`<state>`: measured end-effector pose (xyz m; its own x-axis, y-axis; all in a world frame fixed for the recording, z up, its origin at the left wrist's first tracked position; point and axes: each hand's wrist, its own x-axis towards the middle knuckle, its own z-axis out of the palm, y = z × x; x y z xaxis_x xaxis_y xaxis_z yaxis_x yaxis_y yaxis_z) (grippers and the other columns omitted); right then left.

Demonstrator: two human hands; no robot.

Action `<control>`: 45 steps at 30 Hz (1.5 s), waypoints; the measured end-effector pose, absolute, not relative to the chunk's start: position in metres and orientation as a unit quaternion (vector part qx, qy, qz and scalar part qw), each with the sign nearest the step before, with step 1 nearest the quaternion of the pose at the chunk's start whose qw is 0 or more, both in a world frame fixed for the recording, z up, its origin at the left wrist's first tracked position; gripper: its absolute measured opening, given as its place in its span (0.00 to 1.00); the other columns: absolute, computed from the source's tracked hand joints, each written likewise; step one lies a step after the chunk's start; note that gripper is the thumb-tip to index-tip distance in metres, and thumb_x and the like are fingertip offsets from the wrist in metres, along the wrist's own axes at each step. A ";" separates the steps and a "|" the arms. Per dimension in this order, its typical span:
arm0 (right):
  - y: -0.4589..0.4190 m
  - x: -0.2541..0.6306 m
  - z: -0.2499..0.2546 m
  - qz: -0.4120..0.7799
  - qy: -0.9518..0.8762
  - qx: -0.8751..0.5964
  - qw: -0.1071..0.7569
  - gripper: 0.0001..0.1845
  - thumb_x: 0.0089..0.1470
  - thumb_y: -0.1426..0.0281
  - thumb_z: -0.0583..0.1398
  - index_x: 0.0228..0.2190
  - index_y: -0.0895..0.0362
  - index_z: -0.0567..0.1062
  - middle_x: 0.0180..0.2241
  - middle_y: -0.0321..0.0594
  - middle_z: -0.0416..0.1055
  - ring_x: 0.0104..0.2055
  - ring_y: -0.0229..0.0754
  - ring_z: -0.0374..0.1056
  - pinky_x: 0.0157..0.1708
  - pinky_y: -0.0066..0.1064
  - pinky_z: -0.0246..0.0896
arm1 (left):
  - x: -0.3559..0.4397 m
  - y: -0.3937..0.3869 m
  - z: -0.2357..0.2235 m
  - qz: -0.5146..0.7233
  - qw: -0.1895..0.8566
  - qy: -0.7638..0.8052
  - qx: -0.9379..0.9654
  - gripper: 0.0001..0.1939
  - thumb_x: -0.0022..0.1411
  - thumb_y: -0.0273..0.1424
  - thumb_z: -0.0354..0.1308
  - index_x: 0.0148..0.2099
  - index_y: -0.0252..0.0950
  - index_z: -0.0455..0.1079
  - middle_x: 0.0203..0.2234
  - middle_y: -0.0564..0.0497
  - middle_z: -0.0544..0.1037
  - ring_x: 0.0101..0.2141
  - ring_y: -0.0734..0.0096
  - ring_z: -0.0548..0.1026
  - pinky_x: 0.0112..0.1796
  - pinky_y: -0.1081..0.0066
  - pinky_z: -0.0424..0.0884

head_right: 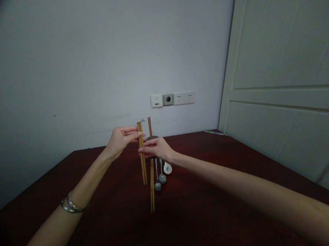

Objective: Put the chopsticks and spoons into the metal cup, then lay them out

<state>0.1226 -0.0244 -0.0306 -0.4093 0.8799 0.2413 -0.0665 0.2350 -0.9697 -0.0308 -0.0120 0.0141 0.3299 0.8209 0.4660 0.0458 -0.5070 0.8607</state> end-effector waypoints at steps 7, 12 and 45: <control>-0.020 0.124 -0.034 0.530 -0.658 -0.307 0.438 0.15 0.37 0.64 0.64 0.28 0.61 0.77 0.30 0.43 0.75 0.31 0.38 0.71 0.34 0.33 0.69 | -0.031 -0.012 0.013 0.481 0.407 0.305 0.714 0.11 0.49 0.32 0.59 0.33 0.28 0.71 0.27 0.43 0.77 0.29 0.66 0.75 0.32 0.67 0.73; -0.015 0.125 -0.035 0.530 -0.667 -0.306 0.425 0.14 0.37 0.64 0.64 0.27 0.60 0.77 0.30 0.43 0.75 0.32 0.39 0.71 0.34 0.33 0.69 | -0.030 -0.011 0.012 0.488 0.415 0.313 0.701 0.12 0.48 0.32 0.60 0.34 0.27 0.71 0.29 0.42 0.77 0.30 0.66 0.75 0.33 0.65 0.72; 0.175 0.149 -0.007 0.407 -0.566 -0.447 0.560 0.04 0.44 0.78 0.61 0.21 0.65 0.72 0.22 0.42 0.73 0.23 0.34 0.68 0.24 0.25 0.68 | -0.135 0.155 -0.182 0.507 0.265 0.557 0.602 0.10 0.49 0.31 0.51 0.29 0.32 0.70 0.20 0.49 0.76 0.26 0.69 0.74 0.32 0.72 0.67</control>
<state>0.1488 0.1750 -0.0066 0.0274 0.9621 0.2714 0.0505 0.2698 -0.9616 -0.1354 0.1550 -0.1821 -0.1338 0.9394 0.3157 0.4027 -0.2395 0.8834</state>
